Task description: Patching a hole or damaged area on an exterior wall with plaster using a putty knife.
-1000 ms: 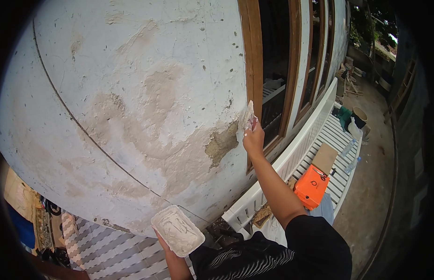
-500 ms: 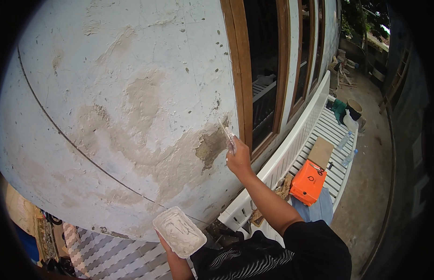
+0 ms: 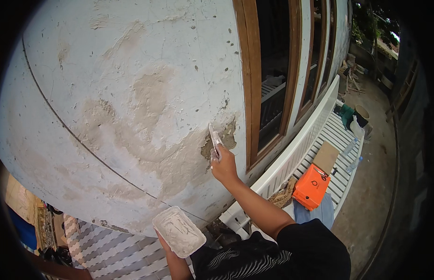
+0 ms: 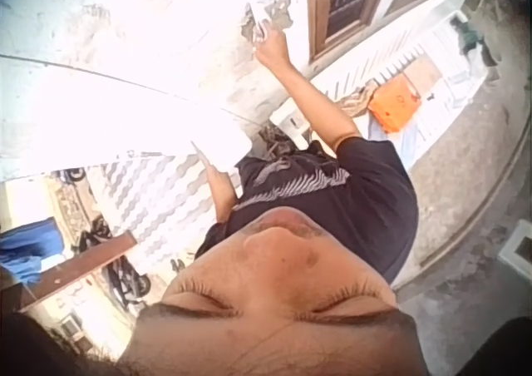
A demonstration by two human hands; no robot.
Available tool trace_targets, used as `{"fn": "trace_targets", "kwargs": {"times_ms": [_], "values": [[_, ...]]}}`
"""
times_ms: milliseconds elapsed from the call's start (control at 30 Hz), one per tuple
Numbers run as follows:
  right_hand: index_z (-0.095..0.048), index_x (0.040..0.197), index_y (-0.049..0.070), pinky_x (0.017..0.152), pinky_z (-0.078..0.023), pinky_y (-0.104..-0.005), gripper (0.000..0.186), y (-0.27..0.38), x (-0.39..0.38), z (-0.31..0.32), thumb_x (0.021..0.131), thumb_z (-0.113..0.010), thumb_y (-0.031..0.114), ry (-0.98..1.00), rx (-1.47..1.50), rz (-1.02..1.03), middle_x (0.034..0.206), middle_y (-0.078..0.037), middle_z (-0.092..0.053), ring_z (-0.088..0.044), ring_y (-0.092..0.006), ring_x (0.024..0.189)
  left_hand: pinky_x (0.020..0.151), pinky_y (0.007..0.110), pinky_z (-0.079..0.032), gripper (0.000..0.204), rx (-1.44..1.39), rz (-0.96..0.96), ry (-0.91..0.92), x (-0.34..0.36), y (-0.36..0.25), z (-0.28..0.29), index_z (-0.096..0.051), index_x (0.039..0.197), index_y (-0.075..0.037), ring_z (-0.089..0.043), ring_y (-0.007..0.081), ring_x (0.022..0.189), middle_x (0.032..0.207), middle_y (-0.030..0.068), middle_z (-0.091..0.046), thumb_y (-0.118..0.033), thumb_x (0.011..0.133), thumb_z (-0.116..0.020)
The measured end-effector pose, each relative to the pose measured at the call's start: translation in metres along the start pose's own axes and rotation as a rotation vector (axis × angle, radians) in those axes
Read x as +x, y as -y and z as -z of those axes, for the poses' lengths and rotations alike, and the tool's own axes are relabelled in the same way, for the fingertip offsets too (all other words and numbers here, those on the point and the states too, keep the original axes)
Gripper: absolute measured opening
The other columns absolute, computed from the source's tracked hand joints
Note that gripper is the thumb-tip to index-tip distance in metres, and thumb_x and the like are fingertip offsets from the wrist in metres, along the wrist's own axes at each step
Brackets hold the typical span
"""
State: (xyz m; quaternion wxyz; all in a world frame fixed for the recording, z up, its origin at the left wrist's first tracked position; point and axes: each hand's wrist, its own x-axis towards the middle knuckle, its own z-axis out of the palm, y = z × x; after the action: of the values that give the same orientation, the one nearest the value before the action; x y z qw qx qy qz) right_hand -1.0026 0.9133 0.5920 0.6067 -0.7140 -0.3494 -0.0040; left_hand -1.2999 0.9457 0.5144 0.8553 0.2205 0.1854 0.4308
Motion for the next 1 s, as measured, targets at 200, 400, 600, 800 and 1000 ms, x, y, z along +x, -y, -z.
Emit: {"fn": "trace_targets", "kwargs": {"times_ms": [200,400,600,800,1000], "values": [[-0.057,0.104,-0.011,0.077,-0.046,-0.0438,0.023,-0.041,0.023,0.049,0.083,-0.052,-0.001,-0.251,0.116,-0.064,0.092,-0.029,-0.06,-0.059,-0.0454,0.088,0.091,0.052,-0.05,0.065,0.025,-0.028,0.013,0.006,0.003,0.015,-0.045,0.134,-0.006,-0.057,0.0355,0.111,0.129,0.0157,-0.054,-0.057,0.094,-0.036],[-0.056,0.099,-0.01,0.08,-0.046,-0.0448,0.023,-0.031,0.056,0.021,0.078,-0.055,-0.001,-0.35,-0.095,-0.084,0.096,-0.028,-0.06,-0.058,-0.0447,0.089,0.09,0.052,-0.05,0.065,0.027,-0.018,0.07,-0.005,0.0,0.003,-0.044,0.134,-0.007,-0.057,0.0357,0.11,0.129,0.0152,-0.054,-0.057,0.093,-0.038],[-0.054,0.092,-0.007,0.078,-0.045,-0.0472,0.018,-0.008,-0.02,-0.008,0.075,-0.055,-0.003,-0.005,0.035,0.037,0.092,-0.027,-0.059,-0.056,-0.0458,0.089,0.088,0.052,-0.051,0.061,0.013,0.007,0.01,-0.001,0.002,-0.003,-0.048,0.13,-0.006,-0.059,0.0347,0.107,0.125,0.0147,-0.057,-0.054,0.094,-0.039],[-0.057,0.105,-0.006,0.074,-0.05,-0.0351,0.025,-0.034,-0.017,0.023,0.08,-0.058,-0.002,0.133,0.336,-0.113,0.094,-0.017,-0.065,-0.063,-0.0285,0.084,0.089,0.051,-0.051,0.065,0.04,0.023,0.009,0.005,0.008,-0.004,-0.046,0.133,-0.008,-0.059,0.0331,0.108,0.127,0.0134,-0.056,-0.058,0.092,-0.039],[-0.06,0.109,-0.004,0.076,-0.055,-0.0288,0.023,-0.035,0.043,0.05,0.088,-0.062,0.003,-0.054,1.019,-0.318,0.098,-0.01,-0.065,-0.065,-0.0166,0.085,0.089,0.051,-0.051,0.064,0.049,-0.01,-0.014,-0.004,0.001,0.013,-0.045,0.133,-0.008,-0.058,0.0334,0.11,0.128,0.014,-0.055,-0.058,0.093,-0.038]]}}
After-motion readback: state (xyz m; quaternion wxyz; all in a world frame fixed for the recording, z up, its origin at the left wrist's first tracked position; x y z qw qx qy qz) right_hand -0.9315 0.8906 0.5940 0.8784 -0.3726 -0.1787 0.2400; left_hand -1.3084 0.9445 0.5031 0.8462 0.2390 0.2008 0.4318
